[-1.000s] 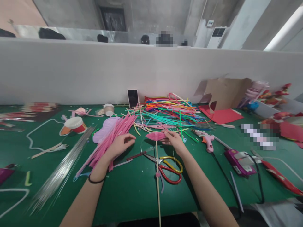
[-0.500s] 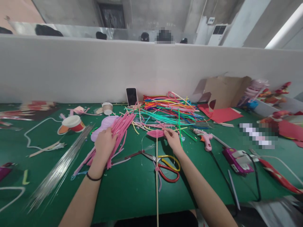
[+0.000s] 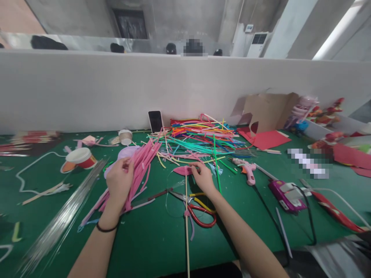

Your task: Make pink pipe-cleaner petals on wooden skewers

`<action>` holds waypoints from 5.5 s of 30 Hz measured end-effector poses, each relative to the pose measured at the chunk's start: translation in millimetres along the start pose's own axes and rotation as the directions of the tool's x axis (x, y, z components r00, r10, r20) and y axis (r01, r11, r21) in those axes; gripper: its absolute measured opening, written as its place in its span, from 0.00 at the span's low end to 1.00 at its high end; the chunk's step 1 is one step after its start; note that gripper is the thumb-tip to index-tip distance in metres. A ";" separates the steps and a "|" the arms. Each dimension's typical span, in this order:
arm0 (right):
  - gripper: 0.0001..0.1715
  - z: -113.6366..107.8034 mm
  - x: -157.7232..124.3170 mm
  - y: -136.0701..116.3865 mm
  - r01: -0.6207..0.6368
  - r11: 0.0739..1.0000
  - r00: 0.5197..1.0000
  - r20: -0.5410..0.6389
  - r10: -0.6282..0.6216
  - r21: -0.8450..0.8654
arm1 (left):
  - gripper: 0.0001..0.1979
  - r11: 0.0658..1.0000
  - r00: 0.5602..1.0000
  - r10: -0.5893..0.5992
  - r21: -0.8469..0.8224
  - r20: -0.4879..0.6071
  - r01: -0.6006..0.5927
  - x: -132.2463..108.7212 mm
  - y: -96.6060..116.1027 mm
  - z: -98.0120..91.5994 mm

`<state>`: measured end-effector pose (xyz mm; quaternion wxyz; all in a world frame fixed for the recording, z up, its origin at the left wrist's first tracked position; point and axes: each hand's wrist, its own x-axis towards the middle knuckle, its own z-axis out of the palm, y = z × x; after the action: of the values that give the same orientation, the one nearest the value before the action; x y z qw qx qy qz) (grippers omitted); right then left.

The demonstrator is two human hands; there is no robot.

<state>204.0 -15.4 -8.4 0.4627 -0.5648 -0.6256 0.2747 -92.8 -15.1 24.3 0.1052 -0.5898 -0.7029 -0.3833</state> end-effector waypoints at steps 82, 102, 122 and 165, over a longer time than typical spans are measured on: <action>0.19 -27.6 20.4 1.4 0.040 0.676 0.887 -0.337 0.316 0.736 | 0.20 0.672 0.620 0.275 -0.608 0.735 0.423 -51.4 74.8 6.5; 0.22 -40.8 27.9 13.5 0.055 0.686 0.811 -0.433 0.393 0.726 | 0.18 0.948 0.639 0.274 -0.313 0.719 -0.055 -26.6 117.2 29.3; 0.18 -39.5 26.9 10.9 0.036 0.659 0.793 -0.422 0.439 0.751 | 0.14 0.716 0.536 0.225 -0.511 0.813 0.475 -45.4 75.0 36.6; 0.16 -51.9 21.4 21.3 -0.216 0.976 0.874 -0.448 0.188 -0.011 | 0.09 0.846 0.789 0.512 -0.356 0.340 -0.396 -55.2 72.2 44.6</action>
<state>261.2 0.3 0.8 0.5448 -0.6885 -0.4489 0.1662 2.0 -26.1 -9.4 -0.0396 -0.8195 -0.4864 -0.3003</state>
